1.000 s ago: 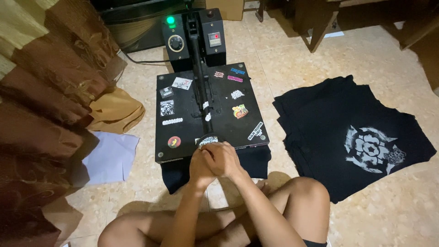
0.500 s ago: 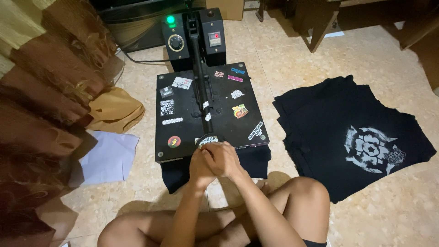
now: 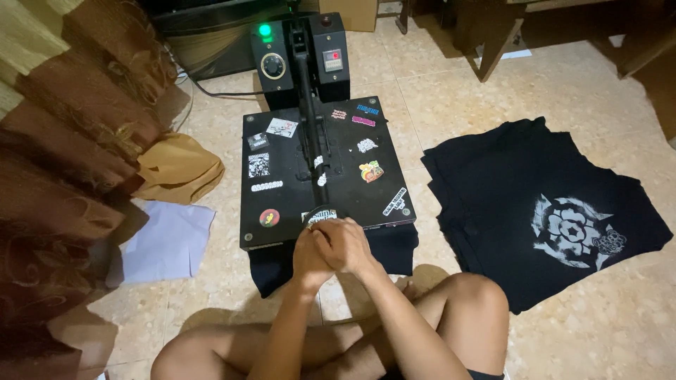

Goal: A person operates a heat press to print designs on t-shirts and then sorts and stacks the finished garments on the floor.

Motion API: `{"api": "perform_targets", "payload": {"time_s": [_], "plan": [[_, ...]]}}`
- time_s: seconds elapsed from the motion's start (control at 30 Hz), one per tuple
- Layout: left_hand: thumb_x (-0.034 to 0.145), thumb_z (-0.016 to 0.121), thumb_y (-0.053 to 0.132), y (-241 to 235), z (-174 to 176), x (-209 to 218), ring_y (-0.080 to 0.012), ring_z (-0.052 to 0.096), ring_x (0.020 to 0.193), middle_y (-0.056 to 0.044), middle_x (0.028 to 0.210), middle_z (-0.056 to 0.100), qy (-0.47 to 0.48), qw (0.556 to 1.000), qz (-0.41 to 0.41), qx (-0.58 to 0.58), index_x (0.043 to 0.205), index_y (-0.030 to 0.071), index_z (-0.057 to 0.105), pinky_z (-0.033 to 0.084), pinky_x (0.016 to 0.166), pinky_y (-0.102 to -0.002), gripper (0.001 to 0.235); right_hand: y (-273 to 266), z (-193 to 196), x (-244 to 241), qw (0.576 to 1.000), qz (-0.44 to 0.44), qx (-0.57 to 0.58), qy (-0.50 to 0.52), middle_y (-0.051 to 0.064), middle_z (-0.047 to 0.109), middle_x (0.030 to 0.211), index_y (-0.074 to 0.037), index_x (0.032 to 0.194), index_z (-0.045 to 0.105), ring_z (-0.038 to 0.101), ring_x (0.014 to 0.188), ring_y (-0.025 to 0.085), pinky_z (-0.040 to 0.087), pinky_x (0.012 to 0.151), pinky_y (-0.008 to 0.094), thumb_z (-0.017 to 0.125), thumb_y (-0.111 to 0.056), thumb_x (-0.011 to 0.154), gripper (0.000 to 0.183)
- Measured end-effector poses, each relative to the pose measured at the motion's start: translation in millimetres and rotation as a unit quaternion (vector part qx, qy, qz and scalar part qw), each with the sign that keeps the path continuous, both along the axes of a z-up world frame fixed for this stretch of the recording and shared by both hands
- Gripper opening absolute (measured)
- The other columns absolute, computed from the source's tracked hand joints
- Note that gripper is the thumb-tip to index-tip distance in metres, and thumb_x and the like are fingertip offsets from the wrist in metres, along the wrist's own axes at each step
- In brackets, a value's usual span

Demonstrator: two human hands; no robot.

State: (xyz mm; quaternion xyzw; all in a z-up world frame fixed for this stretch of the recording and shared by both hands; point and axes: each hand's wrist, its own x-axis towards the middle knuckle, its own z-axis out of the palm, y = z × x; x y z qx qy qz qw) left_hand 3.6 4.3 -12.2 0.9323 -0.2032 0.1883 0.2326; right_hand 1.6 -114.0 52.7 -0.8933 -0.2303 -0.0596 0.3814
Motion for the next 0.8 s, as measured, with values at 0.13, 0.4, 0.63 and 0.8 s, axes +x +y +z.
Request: {"api": "perform_targets", "payload": {"time_s": [0.13, 0.4, 0.63, 0.8], "plan": [[0.066, 0.067, 0.026, 1.7, -2.9, 1.2, -0.0312, 0.066, 0.063, -0.012, 0.065, 0.071, -0.015, 1.0, -0.002, 0.006, 0.069, 0.004, 0.069, 0.049, 0.083, -0.037, 0.022, 0.9, -0.5, 0.3, 1.0, -0.001, -0.003, -0.002, 0.013, 0.074, 0.086, -0.012, 0.093, 0.071, 0.07, 0.091, 0.036, 0.051, 0.083, 0.045, 0.051, -0.038, 0.097, 0.033], [0.066, 0.071, 0.028, 1.2, 9.6, -1.5, -0.0332, 0.067, 0.074, -0.015, 0.072, 0.073, 0.061, 0.998, 0.0, -0.02, 0.073, 0.002, 0.072, 0.051, 0.088, -0.038, 0.027, 0.2, 0.8, 0.0, 1.0, 0.001, -0.008, -0.005, 0.012, 0.076, 0.089, -0.012, 0.1, 0.074, 0.071, 0.091, 0.034, 0.051, 0.084, 0.042, 0.051, -0.033, 0.097, 0.032], [0.066, 0.072, 0.03, -0.5, 12.5, -2.2, -0.0316, 0.068, 0.076, -0.014, 0.072, 0.072, 0.103, 0.993, 0.039, -0.037, 0.075, 0.003, 0.072, 0.056, 0.079, -0.034, 0.028, 0.6, -13.4, 3.8, 1.0, 0.005, -0.015, 0.003, 0.011, 0.076, 0.091, -0.014, 0.103, 0.074, 0.071, 0.094, 0.033, 0.05, 0.086, 0.042, 0.051, -0.035, 0.099, 0.032], [0.067, 0.073, 0.032, 0.4, 18.5, -3.2, -0.0309, 0.07, 0.079, -0.014, 0.076, 0.074, 0.114, 0.993, 0.039, -0.012, 0.08, 0.003, 0.074, 0.056, 0.083, -0.034, 0.032, 2.2, -10.0, 2.3, 1.0, -0.01, -0.005, -0.002, 0.01, 0.076, 0.09, -0.014, 0.103, 0.075, 0.071, 0.091, 0.033, 0.051, 0.084, 0.042, 0.051, -0.036, 0.096, 0.032]]}}
